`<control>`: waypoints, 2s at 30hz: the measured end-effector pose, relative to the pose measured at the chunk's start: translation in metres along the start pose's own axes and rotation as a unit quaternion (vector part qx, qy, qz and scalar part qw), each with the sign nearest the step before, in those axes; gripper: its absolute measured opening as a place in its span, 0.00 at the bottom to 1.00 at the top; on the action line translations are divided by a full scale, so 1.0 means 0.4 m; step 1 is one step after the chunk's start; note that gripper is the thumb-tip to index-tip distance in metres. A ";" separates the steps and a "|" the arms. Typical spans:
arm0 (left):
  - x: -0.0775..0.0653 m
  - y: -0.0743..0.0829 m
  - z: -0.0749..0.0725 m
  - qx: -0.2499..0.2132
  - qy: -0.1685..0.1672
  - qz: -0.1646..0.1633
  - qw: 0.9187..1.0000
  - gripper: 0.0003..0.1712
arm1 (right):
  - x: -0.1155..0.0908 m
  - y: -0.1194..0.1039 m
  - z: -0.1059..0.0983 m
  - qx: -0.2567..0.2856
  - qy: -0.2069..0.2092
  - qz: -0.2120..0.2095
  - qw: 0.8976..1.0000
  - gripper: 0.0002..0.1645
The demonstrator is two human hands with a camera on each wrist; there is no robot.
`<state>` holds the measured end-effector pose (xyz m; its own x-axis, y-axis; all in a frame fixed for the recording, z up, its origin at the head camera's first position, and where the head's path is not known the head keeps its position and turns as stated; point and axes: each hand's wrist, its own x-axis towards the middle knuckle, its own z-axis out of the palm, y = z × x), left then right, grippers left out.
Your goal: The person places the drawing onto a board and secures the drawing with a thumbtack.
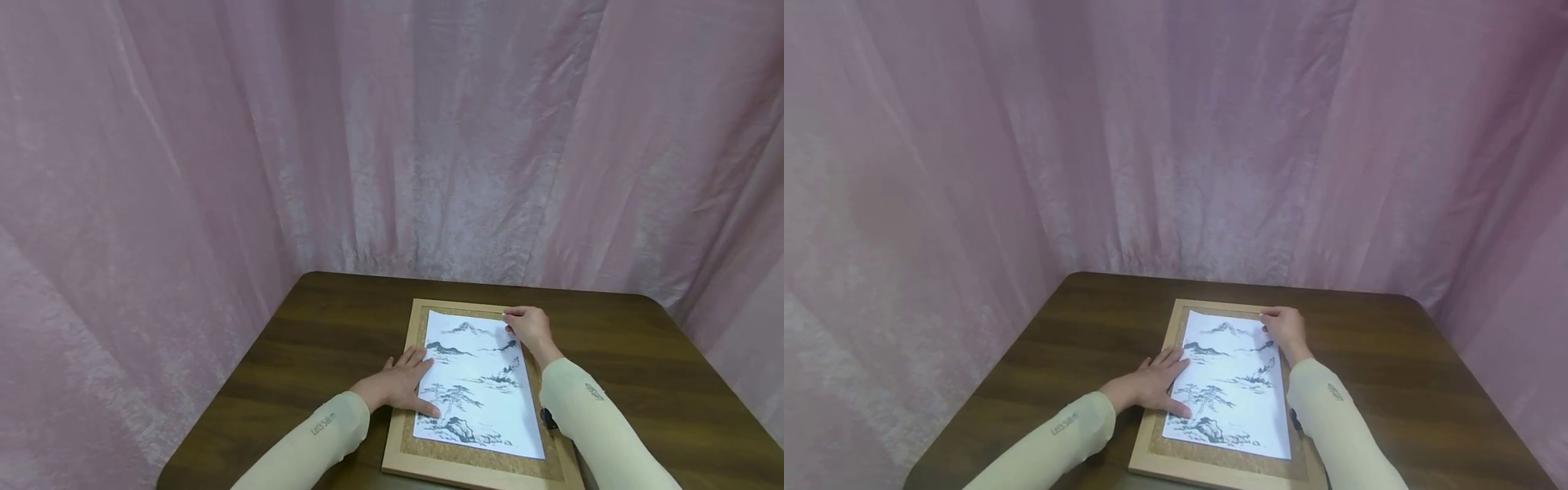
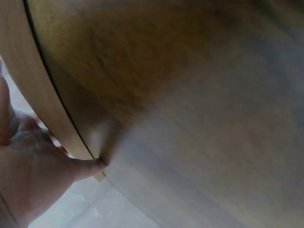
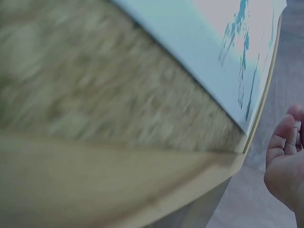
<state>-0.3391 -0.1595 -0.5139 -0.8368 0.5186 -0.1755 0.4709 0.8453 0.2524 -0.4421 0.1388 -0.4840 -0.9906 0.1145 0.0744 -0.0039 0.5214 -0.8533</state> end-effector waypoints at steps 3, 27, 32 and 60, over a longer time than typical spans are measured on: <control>0.001 -0.003 0.002 -0.007 0.002 0.005 1.000 0.65 | 0.009 -0.008 0.015 -0.007 -0.009 -0.001 1.000 0.16; -0.003 0.035 0.020 -0.008 0.006 0.019 1.000 0.63 | 0.024 0.014 0.066 -0.108 -0.058 0.006 0.992 0.11; -0.003 0.031 0.016 -0.003 0.008 0.017 1.000 0.63 | 0.027 0.003 0.071 -0.119 -0.062 0.010 0.991 0.11; -0.005 0.036 0.020 0.011 0.014 0.009 1.000 0.64 | -0.011 -0.008 0.066 -0.085 -0.043 -0.012 0.995 0.14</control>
<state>-0.3284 -0.1474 -0.5176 -0.8357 0.5297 -0.1450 0.4911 0.8389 0.2345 -0.4412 0.1144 -0.4952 -0.9986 0.0310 0.0422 -0.0113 0.6597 -0.7515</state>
